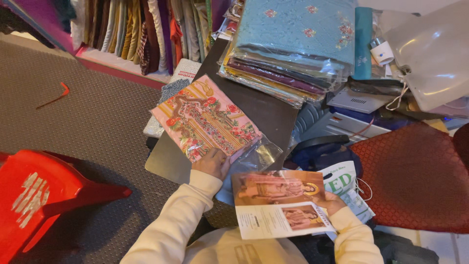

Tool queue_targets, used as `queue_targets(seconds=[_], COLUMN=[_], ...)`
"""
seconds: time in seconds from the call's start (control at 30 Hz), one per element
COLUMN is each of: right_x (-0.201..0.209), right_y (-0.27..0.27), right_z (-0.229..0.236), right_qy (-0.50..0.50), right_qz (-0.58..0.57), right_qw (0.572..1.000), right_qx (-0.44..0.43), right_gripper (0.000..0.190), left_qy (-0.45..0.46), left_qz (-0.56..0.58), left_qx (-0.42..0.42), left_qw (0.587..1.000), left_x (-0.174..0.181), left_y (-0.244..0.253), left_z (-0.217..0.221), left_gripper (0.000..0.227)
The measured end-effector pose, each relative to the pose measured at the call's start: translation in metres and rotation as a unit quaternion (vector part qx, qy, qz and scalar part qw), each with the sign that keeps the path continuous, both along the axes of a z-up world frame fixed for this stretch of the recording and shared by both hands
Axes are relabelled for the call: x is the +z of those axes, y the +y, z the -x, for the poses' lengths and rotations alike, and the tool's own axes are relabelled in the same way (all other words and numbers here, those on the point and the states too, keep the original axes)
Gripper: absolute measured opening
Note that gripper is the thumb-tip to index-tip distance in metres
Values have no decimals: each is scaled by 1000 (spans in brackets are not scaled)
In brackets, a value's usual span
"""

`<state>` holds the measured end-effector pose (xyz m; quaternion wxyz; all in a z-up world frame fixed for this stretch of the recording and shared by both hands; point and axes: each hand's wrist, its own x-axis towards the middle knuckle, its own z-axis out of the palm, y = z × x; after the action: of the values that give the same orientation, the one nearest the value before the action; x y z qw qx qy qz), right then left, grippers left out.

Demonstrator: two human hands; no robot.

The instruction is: The person folds a pink floral garment on a table and places it into a clear plastic bag. They then insert a white paper sheet and a printed brochure into the bag before finishing the packaging.

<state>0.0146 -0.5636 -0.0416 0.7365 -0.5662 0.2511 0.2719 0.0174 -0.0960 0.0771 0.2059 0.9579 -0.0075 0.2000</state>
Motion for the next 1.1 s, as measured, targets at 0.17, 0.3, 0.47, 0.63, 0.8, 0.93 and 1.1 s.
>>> queue_targets(seconds=[0.17, 0.3, 0.47, 0.63, 0.8, 0.93, 1.1], right_x=[26, 5, -15, -42, -53, -45, -10], right_y=[40, 56, 78, 84, 68, 77, 120], right_z=[5, 4, 15, 14, 18, 8, 17], right_qy=[-82, -116, -121, -110, -53, -63, -89], right_qz=[4, 28, 130, 2, -84, -76, -98], right_qw=[992, 981, 964, 959, 965, 973, 966], right_qx=[-97, -153, -199, -263, -243, -207, -222], right_gripper=[43, 55, 52, 69, 64, 73, 75], left_qy=[11, -65, 28, 74, 74, 19, 1], left_qz=[-10, -30, -41, -49, -35, 4, 71], left_qx=[-3, 4, -21, 22, 45, 76, 83], left_qw=[1000, 997, 999, 996, 996, 997, 994], left_x=[13, 10, -12, -25, -29, -21, -19], left_y=[-3, -5, -1, 7, 8, 3, 1], left_z=[6, 9, 22, 58, 75, 76, 75], left_gripper=[34, 34, 22, 26, 18, 8, 9])
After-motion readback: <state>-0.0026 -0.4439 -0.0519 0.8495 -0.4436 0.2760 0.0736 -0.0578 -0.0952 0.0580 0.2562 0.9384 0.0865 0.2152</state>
